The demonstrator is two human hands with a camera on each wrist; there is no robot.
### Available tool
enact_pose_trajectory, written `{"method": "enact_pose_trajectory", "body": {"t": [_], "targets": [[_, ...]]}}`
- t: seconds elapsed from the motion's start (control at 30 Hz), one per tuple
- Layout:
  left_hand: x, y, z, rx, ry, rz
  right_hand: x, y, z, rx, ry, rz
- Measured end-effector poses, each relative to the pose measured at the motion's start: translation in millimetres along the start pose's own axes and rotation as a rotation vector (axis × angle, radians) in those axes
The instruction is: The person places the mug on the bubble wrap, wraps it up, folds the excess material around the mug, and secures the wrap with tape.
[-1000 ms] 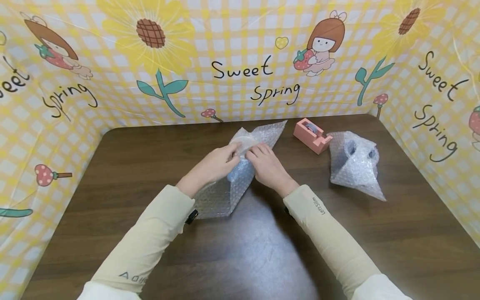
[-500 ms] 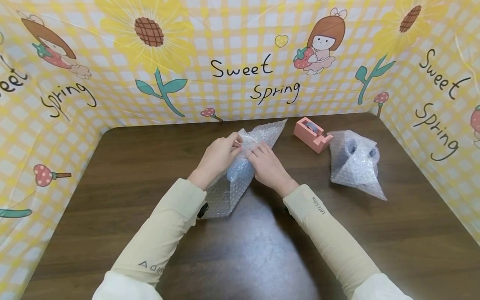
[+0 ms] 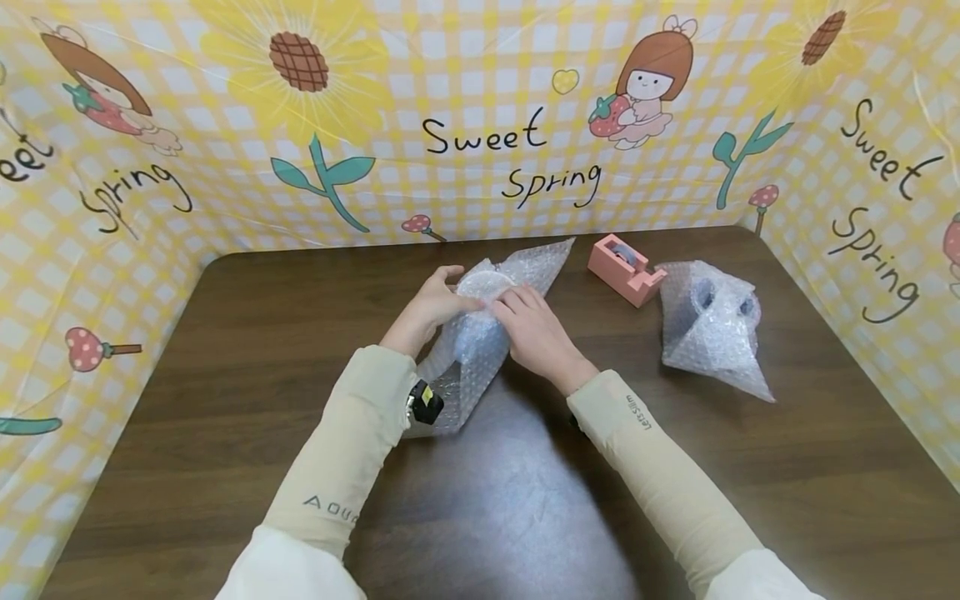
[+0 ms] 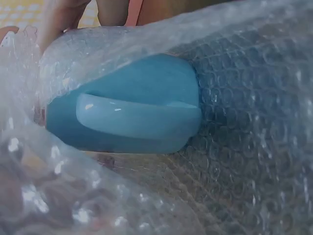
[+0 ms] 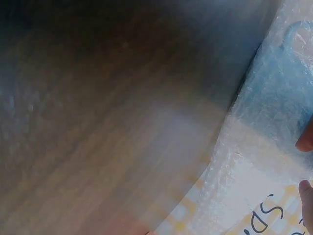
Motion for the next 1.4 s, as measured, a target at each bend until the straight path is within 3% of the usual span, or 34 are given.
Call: {"method": "enact_pose_trajectory", "body": {"t": [0.1,0.4,0.53,0.63,0.73,0.87,1.0,1.1,1.17,1.27,1.4], "targets": [[0.9,0.3,-0.3,-0.007,0.002,0.041,1.0,0.5,-0.1,-0.01,0.012,-0.002],[-0.5,-4.7,-3.1,0.064,-0.036,-0.008,3.8,-1.0,3.3,0.011,0.033,0.002],[0.0,-5.8,-4.9,0.173,-0.096,-0.028,6.4,-4.3,7.3,0.121,0.036,-0.024],[1.3,-6.7,-4.6,0.253,-0.17,-0.025,6.5,-9.4,12.3,0.26,-0.032,-0.083],[2.5,-6.1,-4.2,0.27,-0.214,-0.009,1.3,-20.9,17.6,0.357,-0.165,-0.21],[4.1,-5.6,-4.4,0.265,-0.237,-0.014,-16.1,-48.3,13.0,0.46,-0.307,-0.532],[4.8,-5.4,-5.2,0.272,-0.249,-0.022,-38.2,-71.4,-10.7,0.761,-0.271,-0.914],[4.8,-5.4,-7.3,0.28,-0.249,-0.021,-50.3,-77.0,-27.5,1.026,-0.198,-1.11],[4.6,-5.8,-8.9,0.28,-0.25,-0.02,-54.3,-77.9,-34.0,1.196,-0.186,-1.176],[3.7,-6.7,-10.8,0.278,-0.253,-0.02,-55.9,-78.8,-37.9,1.412,-0.233,-1.221],[2.1,-6.9,-12.3,0.27,-0.263,-0.014,-53.0,-79.2,-38.0,1.559,-0.283,-1.213]]}}
Point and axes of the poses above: each hand's wrist, its own x-axis towards the middle knuckle, its own z-axis out of the back of the hand, y = z × x, the point moved 6 cm from there along x, towards the middle knuckle, and after that the axes turned 10 degrees about z, right-handed, at the moved point
